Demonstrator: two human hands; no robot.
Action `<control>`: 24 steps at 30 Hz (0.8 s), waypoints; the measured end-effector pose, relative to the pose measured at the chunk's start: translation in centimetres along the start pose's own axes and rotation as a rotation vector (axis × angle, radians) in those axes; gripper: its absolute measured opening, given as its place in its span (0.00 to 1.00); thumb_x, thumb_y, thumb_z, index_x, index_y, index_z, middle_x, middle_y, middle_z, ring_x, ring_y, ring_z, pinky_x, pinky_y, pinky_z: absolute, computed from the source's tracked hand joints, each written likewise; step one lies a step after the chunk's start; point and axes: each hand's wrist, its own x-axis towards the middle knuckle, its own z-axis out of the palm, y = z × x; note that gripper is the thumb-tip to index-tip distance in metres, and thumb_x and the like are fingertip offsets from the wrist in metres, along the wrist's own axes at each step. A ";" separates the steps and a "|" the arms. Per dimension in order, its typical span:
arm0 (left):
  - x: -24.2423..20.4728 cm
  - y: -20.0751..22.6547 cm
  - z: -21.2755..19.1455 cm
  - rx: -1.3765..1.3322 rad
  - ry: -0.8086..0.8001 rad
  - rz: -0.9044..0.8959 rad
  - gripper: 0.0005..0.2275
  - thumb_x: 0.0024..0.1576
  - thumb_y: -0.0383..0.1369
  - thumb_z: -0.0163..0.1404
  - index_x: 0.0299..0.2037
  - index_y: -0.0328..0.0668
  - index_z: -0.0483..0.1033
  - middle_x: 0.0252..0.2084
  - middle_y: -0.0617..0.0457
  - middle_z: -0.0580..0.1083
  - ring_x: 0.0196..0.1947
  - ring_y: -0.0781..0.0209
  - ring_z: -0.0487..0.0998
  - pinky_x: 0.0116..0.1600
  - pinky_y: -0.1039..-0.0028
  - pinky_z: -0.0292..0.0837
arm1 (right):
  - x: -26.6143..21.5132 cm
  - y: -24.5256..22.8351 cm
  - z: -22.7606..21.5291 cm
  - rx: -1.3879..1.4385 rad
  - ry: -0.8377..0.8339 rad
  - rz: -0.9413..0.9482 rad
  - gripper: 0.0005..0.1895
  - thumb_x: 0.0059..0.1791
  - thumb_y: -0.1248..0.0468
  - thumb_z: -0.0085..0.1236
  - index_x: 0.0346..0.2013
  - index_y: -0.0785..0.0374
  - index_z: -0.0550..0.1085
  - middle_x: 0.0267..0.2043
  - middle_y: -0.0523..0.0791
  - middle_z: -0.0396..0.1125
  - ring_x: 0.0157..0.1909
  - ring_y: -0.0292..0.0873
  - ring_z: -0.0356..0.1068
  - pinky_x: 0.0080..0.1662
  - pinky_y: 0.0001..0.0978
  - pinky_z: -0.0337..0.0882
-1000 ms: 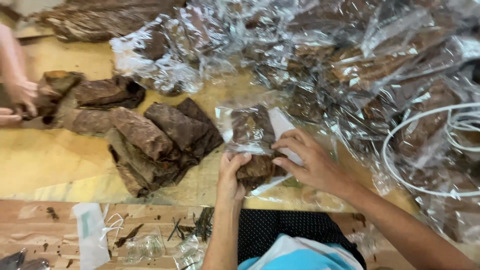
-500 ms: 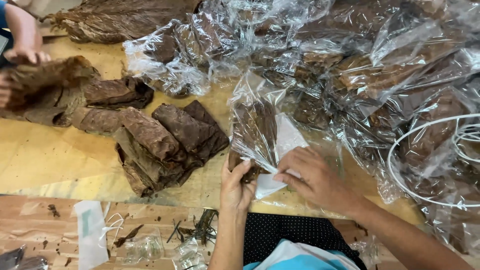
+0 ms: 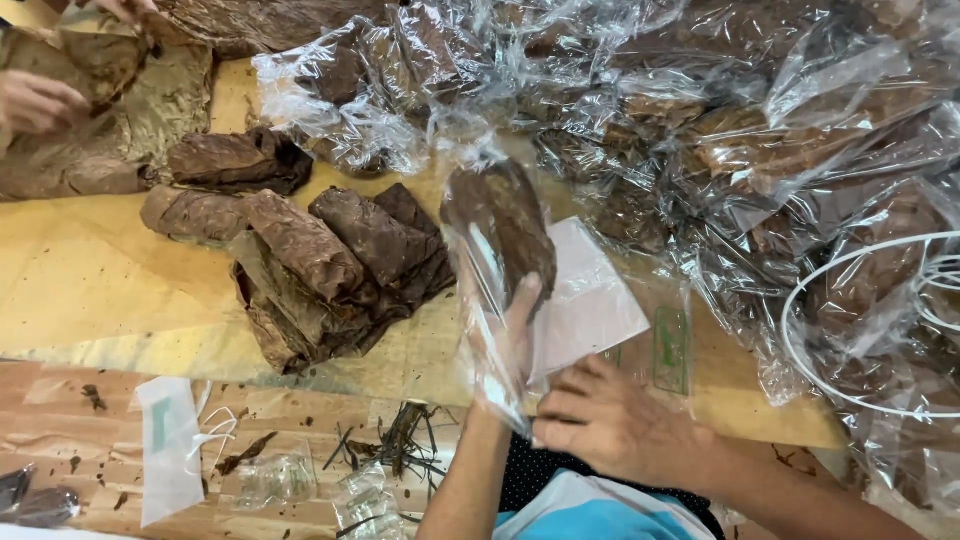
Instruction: The person repeatedly picks up dried brown leaves from a pile on a wooden table, places them into clear plastic bags, and seals the bags. A second person is visible in the background also handling the leaves. The camera is positioned overhead, showing the hands and the workspace.
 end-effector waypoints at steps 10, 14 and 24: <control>-0.1 0.2 -1.6 0.586 -0.027 0.243 0.45 0.51 0.61 0.51 0.75 0.46 0.50 0.75 0.37 0.58 0.77 0.40 0.54 0.74 0.37 0.45 | -2.0 -1.8 -0.5 0.250 -0.029 0.089 0.05 0.55 0.64 0.60 0.38 0.63 0.78 0.38 0.47 0.72 0.39 0.45 0.71 0.57 0.52 0.68; 1.8 5.3 -1.0 0.552 -0.128 0.304 0.45 0.55 0.63 0.47 0.76 0.48 0.41 0.79 0.36 0.50 0.78 0.38 0.54 0.73 0.37 0.61 | -4.5 -0.4 0.5 0.186 0.059 0.158 0.19 0.55 0.54 0.56 0.55 0.62 0.71 0.53 0.47 0.72 0.52 0.47 0.72 0.60 0.50 0.71; 36.3 0.2 -15.4 2.322 1.019 1.640 0.07 0.59 0.28 0.53 0.42 0.51 0.68 0.38 0.57 0.65 0.35 0.67 0.67 0.37 0.82 0.72 | -8.0 4.4 -1.0 -0.217 -0.078 0.556 0.28 0.57 0.52 0.42 0.70 0.58 0.62 0.76 0.49 0.54 0.78 0.49 0.50 0.77 0.51 0.45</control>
